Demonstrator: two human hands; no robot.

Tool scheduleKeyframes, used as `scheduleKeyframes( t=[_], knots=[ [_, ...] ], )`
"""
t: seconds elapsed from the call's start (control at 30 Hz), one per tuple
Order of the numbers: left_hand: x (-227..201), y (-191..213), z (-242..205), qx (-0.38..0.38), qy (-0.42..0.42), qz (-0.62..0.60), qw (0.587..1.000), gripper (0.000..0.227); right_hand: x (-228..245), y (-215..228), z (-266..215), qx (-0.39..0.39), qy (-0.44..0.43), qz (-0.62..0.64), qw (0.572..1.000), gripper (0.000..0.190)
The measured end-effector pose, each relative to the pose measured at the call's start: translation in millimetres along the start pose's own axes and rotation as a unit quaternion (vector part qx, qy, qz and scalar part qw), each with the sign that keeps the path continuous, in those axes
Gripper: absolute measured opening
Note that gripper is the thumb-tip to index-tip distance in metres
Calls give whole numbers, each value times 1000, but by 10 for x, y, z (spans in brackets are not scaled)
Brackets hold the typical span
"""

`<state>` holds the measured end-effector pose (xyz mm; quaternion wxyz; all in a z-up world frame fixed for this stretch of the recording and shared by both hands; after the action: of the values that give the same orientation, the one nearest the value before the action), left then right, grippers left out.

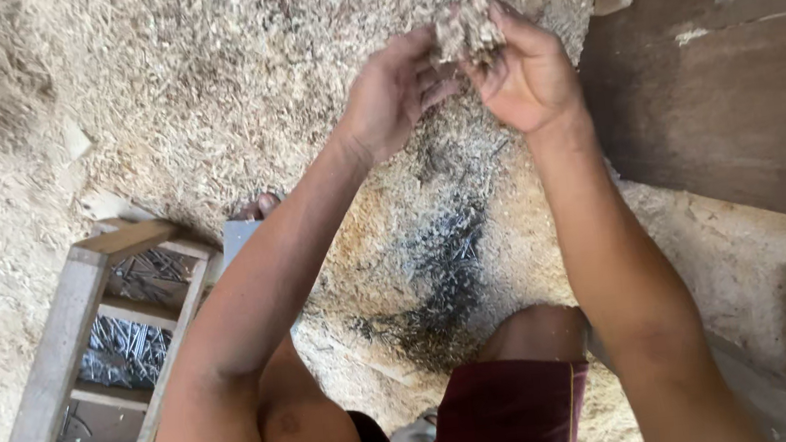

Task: The person sits on a sawdust-covered floor and repeatedly picks up nails from the sawdust, then places them into a wooden compartmentalized box. The person handles nails one at a time or in small groups, transferring them from the floor to the box.

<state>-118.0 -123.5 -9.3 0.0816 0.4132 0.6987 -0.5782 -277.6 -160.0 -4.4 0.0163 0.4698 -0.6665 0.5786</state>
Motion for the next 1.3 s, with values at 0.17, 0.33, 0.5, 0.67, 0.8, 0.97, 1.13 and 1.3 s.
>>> scheduleKeyframes(
  t=[0.17, 0.33, 0.5, 0.67, 0.8, 0.97, 1.13, 1.3],
  knots=[
    [-136, 233, -59, -33, -29, -62, 997, 36, -180, -258, 200, -34, -19, 83, 996, 26],
    [-142, 455, -164, -13, -8, -5, 1000, 26, -126, -351, 262, -31, -5, 61, 998, 34],
    [-162, 509, -288, -13, 7, 40, 999, 44, -27, -390, 252, -11, 2, -23, 1000, 28],
    [-369, 631, -477, -13, -51, 304, 951, 33, -6, -546, 271, -13, 10, -148, 989, 25],
    [-614, 826, -575, -75, -116, 482, 865, 17, -62, -689, 323, -56, 16, -78, 995, 33],
    [-909, 808, -644, -153, -282, 533, 783, 12, -275, -832, 352, -23, -14, -83, 996, 48],
    [-1013, 722, -507, -157, -248, 438, 850, 37, -543, -786, 401, -52, -38, -215, 975, 49],
    [-986, 849, -497, -176, -195, 425, 866, 30, -692, -844, 486, -68, -54, -231, 969, 49]
  ],
)
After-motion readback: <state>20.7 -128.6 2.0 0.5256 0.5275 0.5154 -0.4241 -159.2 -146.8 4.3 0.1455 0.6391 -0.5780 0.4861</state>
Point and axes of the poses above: each hand's wrist, its own z-axis towards the middle knuckle, its own y-axis out of the back of the hand, x = y × z, the point moved 6 cm from there along z, towards the middle knuckle, and after that the axes turned 1 degree about -y, right-handed, at the moved point
